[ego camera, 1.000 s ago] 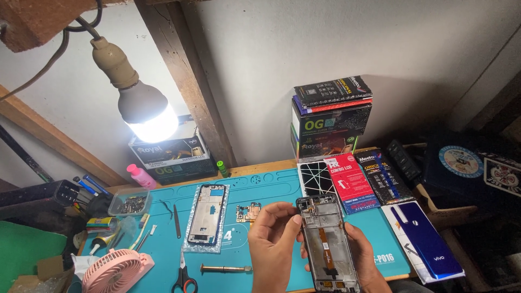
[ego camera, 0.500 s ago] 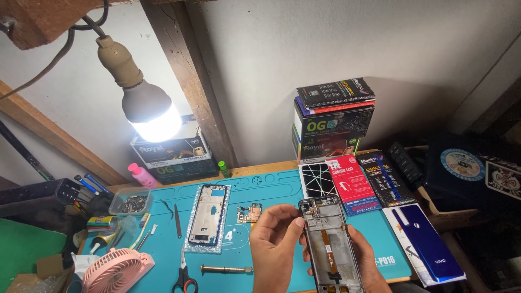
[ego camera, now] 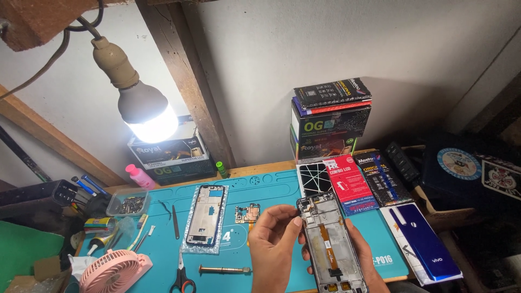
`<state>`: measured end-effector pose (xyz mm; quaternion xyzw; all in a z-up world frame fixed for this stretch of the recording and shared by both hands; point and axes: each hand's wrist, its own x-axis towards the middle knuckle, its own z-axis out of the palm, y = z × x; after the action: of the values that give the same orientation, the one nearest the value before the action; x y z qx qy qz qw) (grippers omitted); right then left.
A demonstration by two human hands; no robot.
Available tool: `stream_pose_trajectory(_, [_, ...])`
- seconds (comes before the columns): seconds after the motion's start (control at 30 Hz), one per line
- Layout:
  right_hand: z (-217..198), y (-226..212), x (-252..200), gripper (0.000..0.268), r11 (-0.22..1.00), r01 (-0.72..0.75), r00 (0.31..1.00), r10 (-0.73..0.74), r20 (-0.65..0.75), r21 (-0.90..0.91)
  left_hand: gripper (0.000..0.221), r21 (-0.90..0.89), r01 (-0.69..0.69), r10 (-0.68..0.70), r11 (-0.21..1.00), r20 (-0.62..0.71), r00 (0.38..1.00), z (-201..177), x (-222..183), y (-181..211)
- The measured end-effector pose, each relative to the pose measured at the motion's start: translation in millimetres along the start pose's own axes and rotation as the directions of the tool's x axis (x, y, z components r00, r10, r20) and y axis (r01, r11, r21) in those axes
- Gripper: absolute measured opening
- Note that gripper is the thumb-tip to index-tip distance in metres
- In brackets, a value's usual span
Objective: Inspecting and manipulating the internal frame of a mobile phone using a small tool on a repair bench.
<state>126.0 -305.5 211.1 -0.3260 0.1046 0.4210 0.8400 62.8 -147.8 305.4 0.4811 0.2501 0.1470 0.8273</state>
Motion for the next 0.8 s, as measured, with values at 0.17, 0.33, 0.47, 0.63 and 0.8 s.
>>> stream_pose_trajectory(0.17, [6.6, -4.2, -4.0, 0.093, 1.000, 0.026, 0.999, -0.026, 0.019, -0.011, 0.014, -0.001, -0.005, 0.005, 1.000, 0.004, 1.000, 0.7, 0.5, -2.2])
stream_pose_trajectory(0.33, [4.2, -4.4, -3.6, 0.087, 0.995, 0.096, 0.986, -0.092, 0.139, -0.023, 0.014, 0.001, -0.032, 0.032, 0.999, 0.022, 0.999, 2.3, -0.6, -2.0])
stream_pose_trajectory(0.47, [-2.9, -1.9, -0.9, 0.086, 0.994, 0.103, 0.994, -0.103, 0.028, -0.028, 0.016, 0.076, -0.037, 0.036, 0.996, 0.010, 0.999, 4.1, -3.1, 1.0])
stream_pose_trajectory(0.63, [0.5, -3.1, -3.8, 0.087, 0.997, 0.080, 0.996, -0.080, 0.036, 0.000, 0.016, 0.117, -0.012, 0.013, 0.993, -0.005, 1.000, 7.4, -5.6, 5.8])
stream_pose_trajectory(0.8, [0.7, -4.0, -4.1, 0.089, 0.996, 0.082, 0.996, -0.081, 0.040, -0.034, 0.018, 0.152, -0.033, 0.036, 0.988, -0.017, 0.999, 7.4, -6.4, 5.5])
